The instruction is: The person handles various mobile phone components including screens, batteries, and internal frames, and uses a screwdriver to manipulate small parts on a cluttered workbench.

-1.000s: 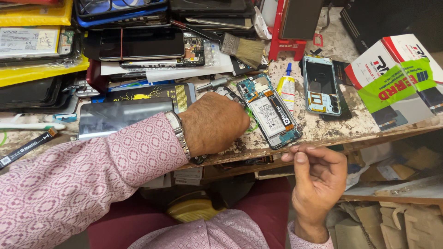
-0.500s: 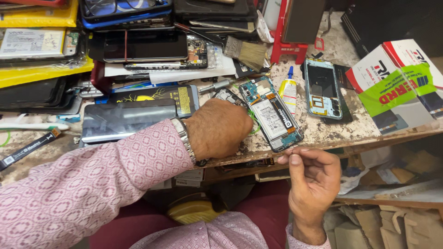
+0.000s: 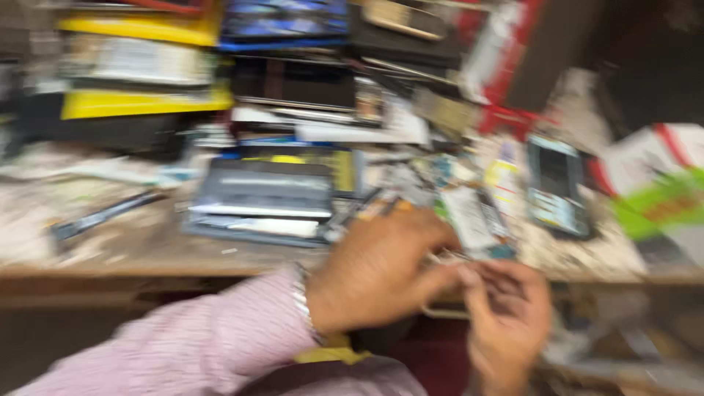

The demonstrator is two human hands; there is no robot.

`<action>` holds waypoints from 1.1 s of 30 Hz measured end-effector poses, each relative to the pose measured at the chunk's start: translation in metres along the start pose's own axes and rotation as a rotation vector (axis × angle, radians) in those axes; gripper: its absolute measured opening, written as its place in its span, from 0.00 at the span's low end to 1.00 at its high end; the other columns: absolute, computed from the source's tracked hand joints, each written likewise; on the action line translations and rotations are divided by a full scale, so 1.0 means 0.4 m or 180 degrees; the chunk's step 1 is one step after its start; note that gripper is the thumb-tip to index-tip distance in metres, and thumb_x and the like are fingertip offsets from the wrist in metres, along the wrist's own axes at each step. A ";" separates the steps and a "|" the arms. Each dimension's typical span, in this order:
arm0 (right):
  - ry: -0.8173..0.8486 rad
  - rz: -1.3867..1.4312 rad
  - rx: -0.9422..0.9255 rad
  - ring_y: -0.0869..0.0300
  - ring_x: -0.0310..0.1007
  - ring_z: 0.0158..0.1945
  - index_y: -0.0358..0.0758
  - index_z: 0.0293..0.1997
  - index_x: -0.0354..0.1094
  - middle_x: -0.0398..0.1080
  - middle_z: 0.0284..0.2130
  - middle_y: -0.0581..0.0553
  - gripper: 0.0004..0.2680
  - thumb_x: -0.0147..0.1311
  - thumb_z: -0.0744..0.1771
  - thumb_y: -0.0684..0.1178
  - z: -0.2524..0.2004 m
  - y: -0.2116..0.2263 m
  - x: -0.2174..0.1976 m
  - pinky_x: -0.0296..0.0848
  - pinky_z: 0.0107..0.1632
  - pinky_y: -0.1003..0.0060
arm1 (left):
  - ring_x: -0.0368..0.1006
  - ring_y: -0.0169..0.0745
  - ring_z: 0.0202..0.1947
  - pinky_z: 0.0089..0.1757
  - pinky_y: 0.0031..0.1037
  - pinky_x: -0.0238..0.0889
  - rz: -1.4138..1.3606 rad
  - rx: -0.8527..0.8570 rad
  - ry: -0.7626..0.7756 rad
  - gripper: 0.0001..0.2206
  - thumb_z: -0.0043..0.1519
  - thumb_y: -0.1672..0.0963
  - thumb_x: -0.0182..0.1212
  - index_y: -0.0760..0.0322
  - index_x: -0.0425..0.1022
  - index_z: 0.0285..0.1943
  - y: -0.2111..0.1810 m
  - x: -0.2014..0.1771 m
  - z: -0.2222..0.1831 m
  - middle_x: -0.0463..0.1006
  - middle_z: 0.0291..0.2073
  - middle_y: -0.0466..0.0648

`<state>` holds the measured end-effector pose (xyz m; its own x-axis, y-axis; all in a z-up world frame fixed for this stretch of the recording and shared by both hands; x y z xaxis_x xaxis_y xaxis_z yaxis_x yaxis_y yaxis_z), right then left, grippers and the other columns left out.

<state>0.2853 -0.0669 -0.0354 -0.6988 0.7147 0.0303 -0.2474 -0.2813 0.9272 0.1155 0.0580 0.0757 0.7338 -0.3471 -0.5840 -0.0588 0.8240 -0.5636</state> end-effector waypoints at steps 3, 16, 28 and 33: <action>0.0051 -0.0474 -0.0182 0.59 0.78 0.43 0.31 0.54 0.65 0.76 0.41 0.36 0.12 0.62 0.66 0.34 -0.034 -0.007 0.042 0.77 0.49 0.70 | 0.79 0.47 0.42 0.42 0.36 0.71 -0.0668 -0.0580 0.0075 0.11 0.65 0.51 0.62 0.61 0.79 0.44 -0.007 -0.024 -0.087 0.81 0.38 0.48; 0.1324 -0.0226 -0.0427 0.62 0.77 0.45 0.30 0.46 0.73 0.76 0.41 0.40 0.07 0.60 0.64 0.32 -0.067 0.078 0.240 0.76 0.50 0.72 | 0.71 0.24 0.26 0.29 0.19 0.64 -0.1825 -0.1743 -0.0995 0.06 0.63 0.58 0.64 0.67 0.81 0.43 0.036 -0.125 -0.237 0.79 0.32 0.44; 0.1493 -0.0043 -0.0422 0.59 0.75 0.48 0.29 0.45 0.72 0.75 0.43 0.39 0.07 0.59 0.64 0.32 -0.088 0.062 0.286 0.74 0.54 0.68 | 0.66 0.20 0.26 0.29 0.17 0.60 -0.2157 -0.1899 -0.1227 0.05 0.63 0.59 0.67 0.68 0.81 0.42 0.086 -0.117 -0.289 0.78 0.31 0.42; 0.1405 0.0023 -0.0232 0.59 0.76 0.46 0.28 0.43 0.72 0.75 0.42 0.39 0.06 0.59 0.64 0.31 -0.091 0.055 0.283 0.77 0.49 0.69 | 0.66 0.21 0.27 0.29 0.17 0.60 -0.2196 -0.1897 -0.1162 0.05 0.63 0.59 0.67 0.68 0.81 0.42 0.090 -0.118 -0.288 0.78 0.31 0.41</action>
<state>0.1762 -0.0155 -0.0252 -0.9162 0.3752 -0.1404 -0.2773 -0.3409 0.8983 0.0006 0.0524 0.0156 0.8936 -0.4251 0.1440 0.2030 0.0966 -0.9744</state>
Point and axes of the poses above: each hand's wrist, its own z-axis towards the middle knuckle, its own x-axis out of the palm, y = z × x, the point moved 2 cm from there along z, towards the middle knuckle
